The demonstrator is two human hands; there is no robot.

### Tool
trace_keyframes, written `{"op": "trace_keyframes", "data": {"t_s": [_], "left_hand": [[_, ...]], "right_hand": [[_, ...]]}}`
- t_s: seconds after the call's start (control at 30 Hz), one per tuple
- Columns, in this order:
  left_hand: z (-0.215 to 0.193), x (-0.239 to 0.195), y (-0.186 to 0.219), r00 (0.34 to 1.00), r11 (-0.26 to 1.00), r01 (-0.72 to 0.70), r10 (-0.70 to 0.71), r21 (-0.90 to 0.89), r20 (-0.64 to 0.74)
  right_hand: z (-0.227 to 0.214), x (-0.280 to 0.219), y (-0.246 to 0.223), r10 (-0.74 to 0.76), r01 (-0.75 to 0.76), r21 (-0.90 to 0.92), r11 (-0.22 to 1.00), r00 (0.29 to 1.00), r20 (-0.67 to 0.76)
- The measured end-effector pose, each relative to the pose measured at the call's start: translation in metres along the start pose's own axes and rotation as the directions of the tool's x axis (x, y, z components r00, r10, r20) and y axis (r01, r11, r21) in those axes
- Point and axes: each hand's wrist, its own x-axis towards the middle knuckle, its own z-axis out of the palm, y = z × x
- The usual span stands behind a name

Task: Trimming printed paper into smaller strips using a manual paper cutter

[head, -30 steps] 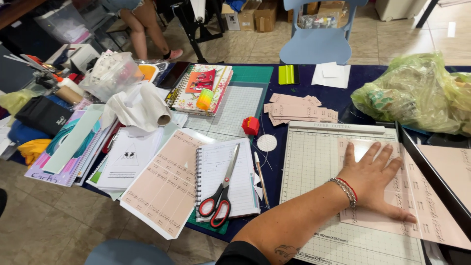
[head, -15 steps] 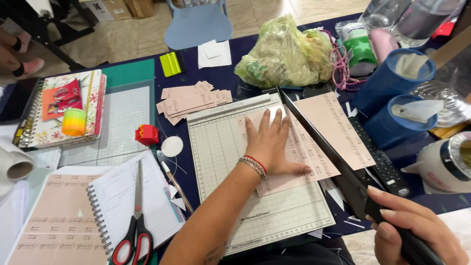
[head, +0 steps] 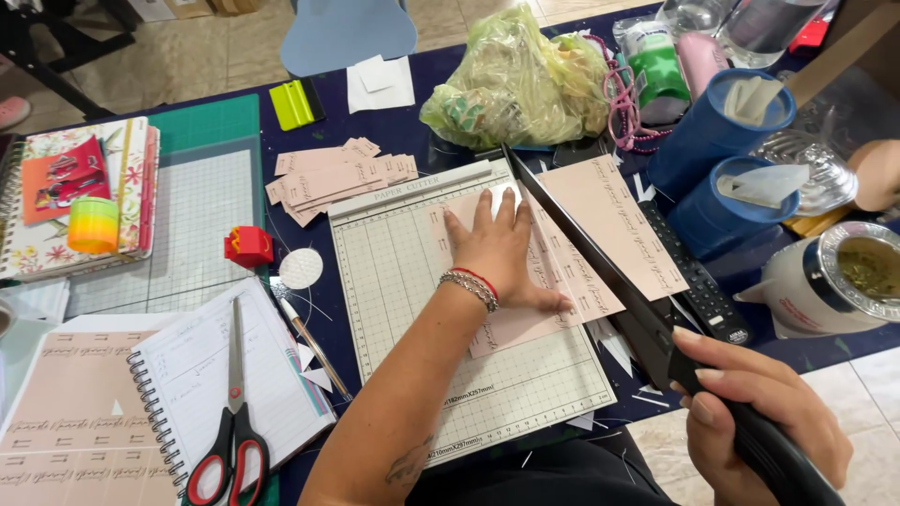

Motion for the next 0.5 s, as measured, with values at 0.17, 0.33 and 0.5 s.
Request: {"op": "trace_keyframes", "data": {"t_s": [0.17,0.33,0.5], "left_hand": [[0.003,0.001,0.0,1.0,1.0,0.002,-0.002,0.017,-0.016],[0.008,0.005,-0.002,0.999,1.0,0.0,0.001,0.029,-0.037],[0.009,0.004,-0.002,0.999,1.0,-0.002,0.003,0.016,-0.044]], "right_hand": [[0.002,0.0,-0.003,0.003,-0.002,0.024,1.0,1.0,-0.019],[0.005,0.0,-0.005,0.01,-0.008,0.033,0.999,0.999,-0.04],[0.001,0.001,-0.012,0.051,-0.051,0.019,0.999,0.999,-0.008]]}}
